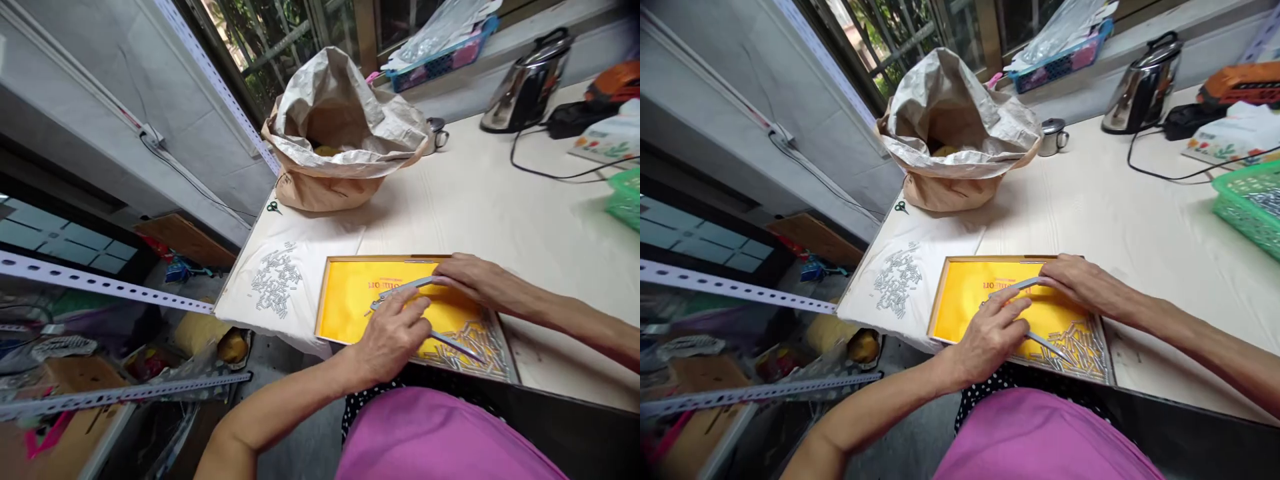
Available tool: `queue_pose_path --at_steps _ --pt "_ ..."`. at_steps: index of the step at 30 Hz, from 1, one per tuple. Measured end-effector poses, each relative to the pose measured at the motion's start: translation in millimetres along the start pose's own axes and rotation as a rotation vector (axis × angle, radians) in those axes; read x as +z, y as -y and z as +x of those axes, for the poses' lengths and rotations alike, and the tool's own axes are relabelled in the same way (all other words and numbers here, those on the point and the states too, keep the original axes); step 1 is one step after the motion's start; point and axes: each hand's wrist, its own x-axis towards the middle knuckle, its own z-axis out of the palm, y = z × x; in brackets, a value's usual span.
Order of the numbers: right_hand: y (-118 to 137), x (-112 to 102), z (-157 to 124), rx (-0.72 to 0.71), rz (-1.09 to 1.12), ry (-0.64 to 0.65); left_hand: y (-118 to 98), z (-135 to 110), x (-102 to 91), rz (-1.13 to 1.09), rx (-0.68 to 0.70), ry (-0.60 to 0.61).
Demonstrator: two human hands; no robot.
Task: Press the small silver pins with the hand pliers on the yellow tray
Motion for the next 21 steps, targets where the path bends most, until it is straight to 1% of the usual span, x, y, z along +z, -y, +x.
queue_pose_path --at_steps 1,2,3,4,6,7,8,9,10,12,13,15,18,20,21 --pt "-6 -7 0 -0.013 0.004 0.000 1 2 -4.2 -0.020 -0.007 -0.016" --pt "-11 -14 -2 -0.008 -0.003 -0.010 6 0 -8.9 -0.038 -0.047 -0.046" --pt "-15 -20 -6 0.007 -0.011 -0.032 14 -5 -13.9 -0.044 -0.125 -0.090" --pt "-18 -26 -10 0.025 -0.014 -0.055 27 -15 -19.4 -0.036 -0.239 -0.142" --pt "-25 -32 -23 0.068 -0.005 -0.099 61 -44 -30.2 0.051 -0.546 -0.234" --pt "-27 -33 -29 0.086 0.002 -0.122 80 -62 -34.9 0.117 -0.683 -0.228" --pt "-29 -32 -35 0.102 0.010 -0.139 100 -80 -38.5 0.181 -0.795 -0.180" --pt "-30 -30 -39 0.114 0.020 -0.148 117 -98 -40.8 0.231 -0.873 -0.104" --pt "-31 -26 -41 0.125 0.029 -0.153 133 -114 -41.7 0.272 -0.922 -0.030" --pt "-29 -17 -42 0.131 0.041 -0.161 155 -138 -40.2 0.317 -0.944 0.114" --pt "-27 -13 -40 0.128 0.042 -0.153 163 -146 -38.6 0.329 -0.930 0.169" --pt "-21 -6 -34 0.113 0.031 -0.129 171 -151 -35.9 0.345 -0.890 0.231" --pt "-10 -4 -22 0.091 -0.012 -0.069 176 -146 -37.6 0.346 -0.856 0.232" --pt "-4 -6 -15 0.072 -0.046 -0.040 174 -139 -41.8 0.311 -0.855 0.177" --pt "-1 -7 -12 0.063 -0.064 -0.036 170 -135 -43.7 0.272 -0.864 0.125"
